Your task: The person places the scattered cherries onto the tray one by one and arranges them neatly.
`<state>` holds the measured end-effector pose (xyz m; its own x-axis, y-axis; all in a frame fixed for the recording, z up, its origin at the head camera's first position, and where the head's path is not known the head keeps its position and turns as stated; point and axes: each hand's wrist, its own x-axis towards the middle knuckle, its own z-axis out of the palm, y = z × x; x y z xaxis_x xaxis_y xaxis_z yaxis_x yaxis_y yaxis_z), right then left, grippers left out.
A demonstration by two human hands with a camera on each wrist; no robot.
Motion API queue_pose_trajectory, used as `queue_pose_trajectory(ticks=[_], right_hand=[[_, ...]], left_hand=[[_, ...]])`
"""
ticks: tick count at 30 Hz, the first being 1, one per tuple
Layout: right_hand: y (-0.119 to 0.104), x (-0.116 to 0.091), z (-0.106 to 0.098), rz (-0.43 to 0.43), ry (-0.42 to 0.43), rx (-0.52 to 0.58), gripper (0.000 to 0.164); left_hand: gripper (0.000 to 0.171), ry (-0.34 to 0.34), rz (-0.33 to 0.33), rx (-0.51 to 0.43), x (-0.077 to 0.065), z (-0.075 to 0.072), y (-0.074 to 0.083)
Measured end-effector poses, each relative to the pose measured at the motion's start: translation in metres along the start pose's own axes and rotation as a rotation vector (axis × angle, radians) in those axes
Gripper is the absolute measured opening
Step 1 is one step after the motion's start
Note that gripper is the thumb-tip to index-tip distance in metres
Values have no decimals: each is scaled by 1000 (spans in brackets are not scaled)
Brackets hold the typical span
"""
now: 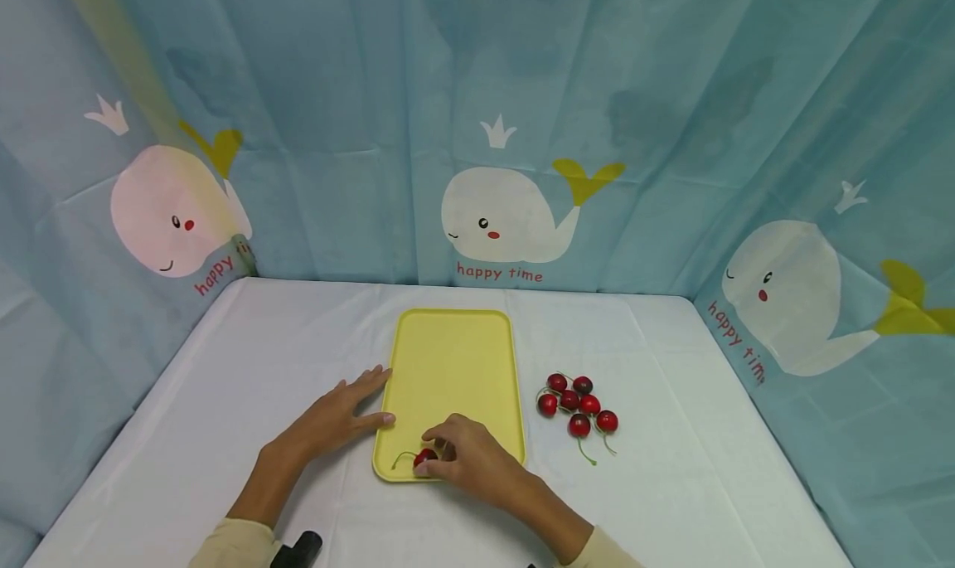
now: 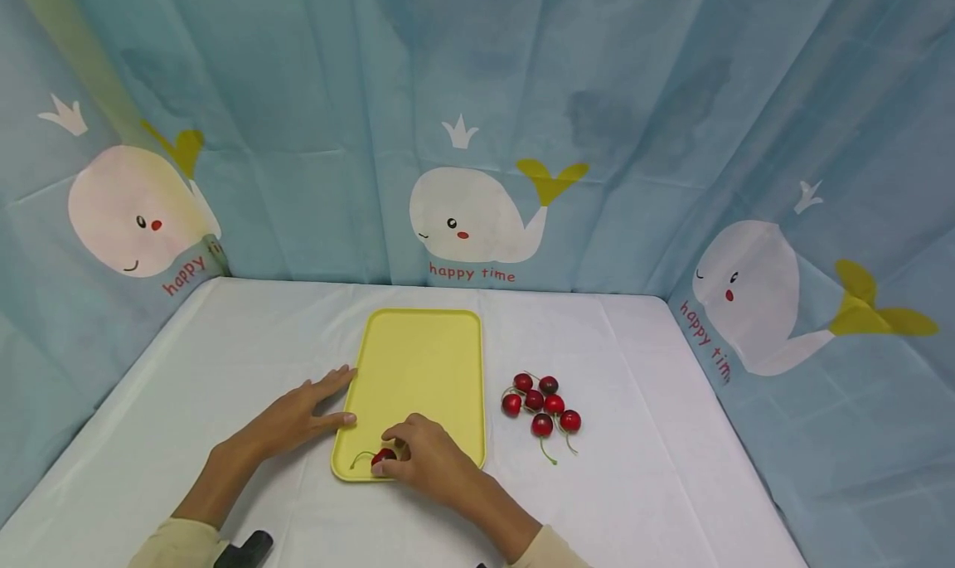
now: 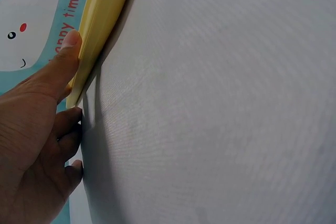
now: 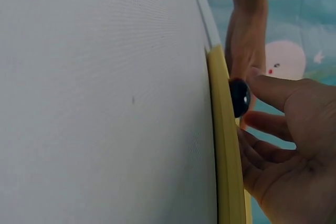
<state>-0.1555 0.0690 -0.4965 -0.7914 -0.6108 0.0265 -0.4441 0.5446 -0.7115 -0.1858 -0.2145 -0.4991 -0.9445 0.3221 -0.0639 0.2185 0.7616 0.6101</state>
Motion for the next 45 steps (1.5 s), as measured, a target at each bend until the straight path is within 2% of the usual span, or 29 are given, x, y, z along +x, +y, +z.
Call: queue_pose_trajectory(ticks=[10, 21, 35, 45], right_hand=[[9, -10, -12, 14, 37, 164, 40], [23, -27, -31, 60, 102, 258, 42], [41, -50, -62, 88, 195, 180, 41], [48, -63, -83, 131, 268, 175, 36]], left_hand=[[88, 0, -21, 9, 1, 1, 2], [87, 8, -2, -1, -1, 1, 2], [88, 7, -3, -5, -1, 1, 0], [88, 14, 10, -15, -1, 1, 0]])
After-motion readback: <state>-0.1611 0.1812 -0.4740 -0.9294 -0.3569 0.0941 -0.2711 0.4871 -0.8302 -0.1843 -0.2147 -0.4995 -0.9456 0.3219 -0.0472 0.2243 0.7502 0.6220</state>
